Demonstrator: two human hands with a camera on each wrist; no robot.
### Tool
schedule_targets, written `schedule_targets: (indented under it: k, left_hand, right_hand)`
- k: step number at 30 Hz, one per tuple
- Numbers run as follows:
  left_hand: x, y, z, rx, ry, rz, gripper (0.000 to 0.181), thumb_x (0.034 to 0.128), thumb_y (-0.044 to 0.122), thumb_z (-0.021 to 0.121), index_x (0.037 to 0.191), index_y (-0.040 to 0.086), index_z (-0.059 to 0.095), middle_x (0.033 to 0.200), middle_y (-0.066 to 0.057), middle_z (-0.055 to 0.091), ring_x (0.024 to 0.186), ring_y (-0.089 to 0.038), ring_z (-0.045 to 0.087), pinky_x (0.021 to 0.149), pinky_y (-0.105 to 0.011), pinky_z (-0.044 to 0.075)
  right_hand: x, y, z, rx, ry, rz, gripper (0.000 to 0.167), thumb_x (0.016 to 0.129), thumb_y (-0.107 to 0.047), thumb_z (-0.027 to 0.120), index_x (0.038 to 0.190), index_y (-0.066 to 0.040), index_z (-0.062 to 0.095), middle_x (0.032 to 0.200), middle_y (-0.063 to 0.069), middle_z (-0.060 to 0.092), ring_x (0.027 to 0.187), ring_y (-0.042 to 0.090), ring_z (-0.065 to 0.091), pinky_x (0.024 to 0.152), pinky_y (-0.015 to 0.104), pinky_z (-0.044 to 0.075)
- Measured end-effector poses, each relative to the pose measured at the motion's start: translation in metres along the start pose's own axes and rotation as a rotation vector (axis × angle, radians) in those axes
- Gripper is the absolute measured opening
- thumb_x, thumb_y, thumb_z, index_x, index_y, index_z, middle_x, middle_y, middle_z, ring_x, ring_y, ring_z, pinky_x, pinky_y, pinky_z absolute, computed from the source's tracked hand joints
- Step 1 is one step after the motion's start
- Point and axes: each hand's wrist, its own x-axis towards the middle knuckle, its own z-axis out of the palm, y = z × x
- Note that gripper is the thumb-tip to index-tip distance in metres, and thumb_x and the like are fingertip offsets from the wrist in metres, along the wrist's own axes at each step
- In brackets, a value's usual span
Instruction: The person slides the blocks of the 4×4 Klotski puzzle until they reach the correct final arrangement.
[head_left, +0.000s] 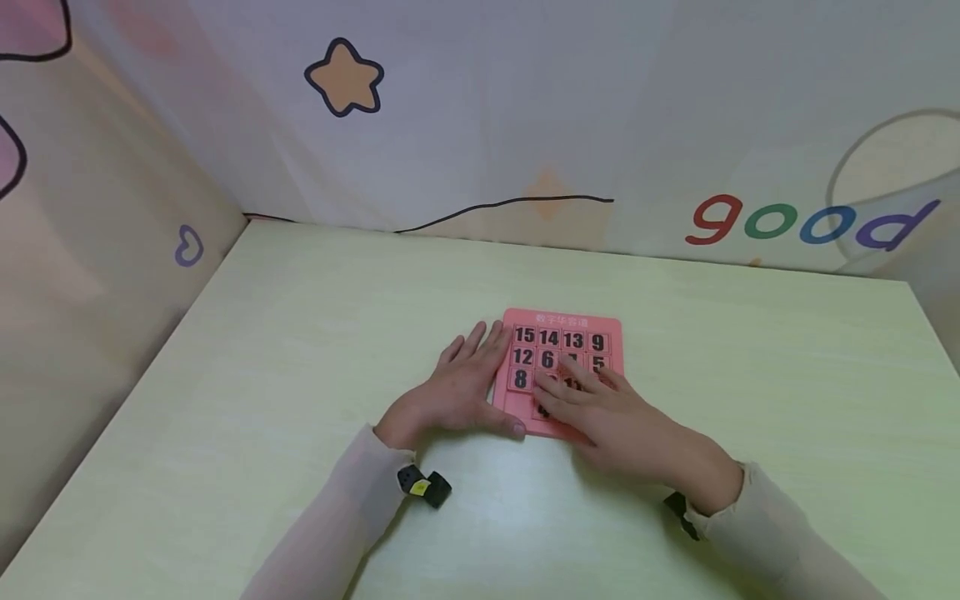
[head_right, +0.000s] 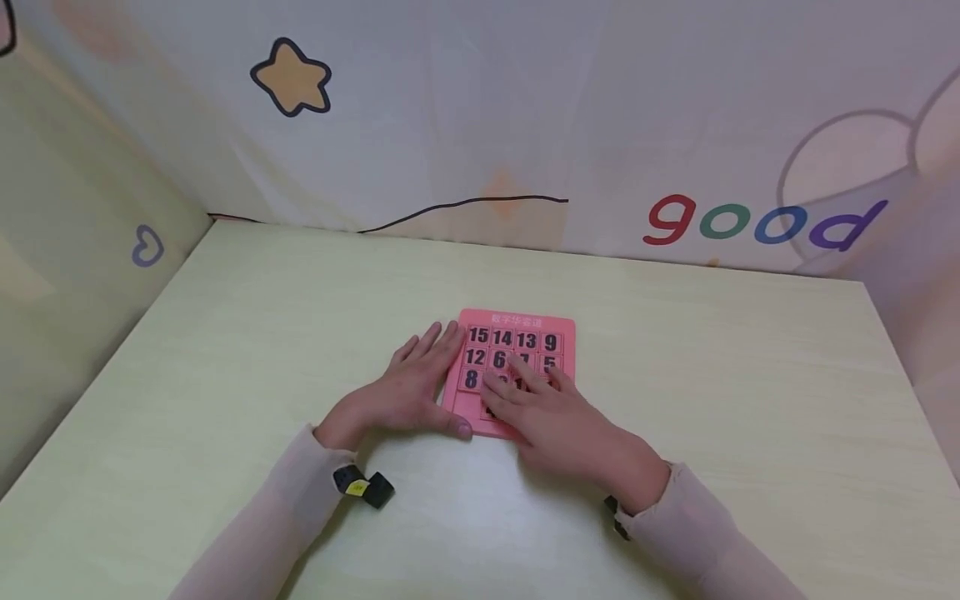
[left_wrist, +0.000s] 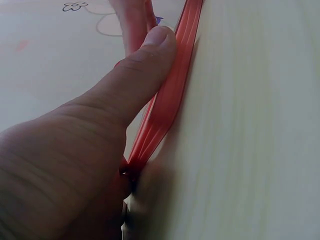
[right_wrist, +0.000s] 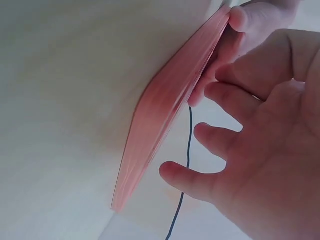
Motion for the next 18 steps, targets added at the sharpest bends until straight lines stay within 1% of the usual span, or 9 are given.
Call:
schedule_targets:
  k: [4,7,12,15,18]
  left_hand:
    - [0.001,0.0,0.002,0.003,0.015,0.003,0.13,0.0756,0.065,0.079,0.163,0.012,-0.002,0.168,-0.004,-0.008,0.152,-0.02,-0.017,0.119,-0.042,-0.011]
    - [0.002,0.001,0.003,0.0,0.018,0.01,0.13,0.0757,0.064,0.08,0.163,0.012,-0.002,0.168,-0.004,-0.008,0.152,-0.02,-0.017,0.119,-0.041,-0.011]
    - [0.002,0.002,0.003,-0.029,0.012,0.027,0.13,0.0757,0.062,0.08,0.162,0.012,-0.003,0.168,-0.004,-0.009,0.151,-0.019,-0.018,0.119,-0.039,-0.012]
    - [0.0,0.001,0.001,-0.054,0.014,0.029,0.13,0.0756,0.061,0.081,0.163,0.014,-0.003,0.168,-0.002,-0.009,0.151,-0.018,-0.018,0.119,-0.038,-0.011]
    - [-0.002,-0.001,-0.001,-0.057,0.006,0.028,0.129,0.0757,0.059,0.081,0.163,0.015,-0.002,0.168,0.0,-0.009,0.151,-0.017,-0.018,0.119,-0.037,-0.01]
  right_hand:
    - [-0.009,0.0,0.002,-0.026,0.001,-0.036,0.059,0.096,-0.009,0.06,0.153,-0.012,0.047,0.161,0.003,0.035,0.151,0.038,0.016,0.112,0.07,0.018]
    - [-0.015,-0.001,0.002,-0.031,-0.002,-0.03,0.059,0.094,-0.006,0.06,0.152,-0.013,0.049,0.16,0.003,0.037,0.151,0.038,0.017,0.111,0.071,0.018]
    - [-0.022,-0.001,0.003,-0.057,-0.005,-0.008,0.059,0.094,-0.006,0.061,0.151,-0.014,0.05,0.159,0.002,0.04,0.15,0.038,0.021,0.11,0.072,0.02]
    - [-0.024,-0.001,0.004,-0.075,0.004,-0.02,0.059,0.094,-0.006,0.061,0.152,-0.014,0.049,0.159,0.001,0.039,0.149,0.038,0.022,0.11,0.072,0.021]
    - [-0.024,0.0,0.006,-0.082,0.001,-0.035,0.06,0.095,-0.006,0.06,0.153,-0.014,0.048,0.16,0.001,0.038,0.15,0.038,0.022,0.111,0.071,0.021]
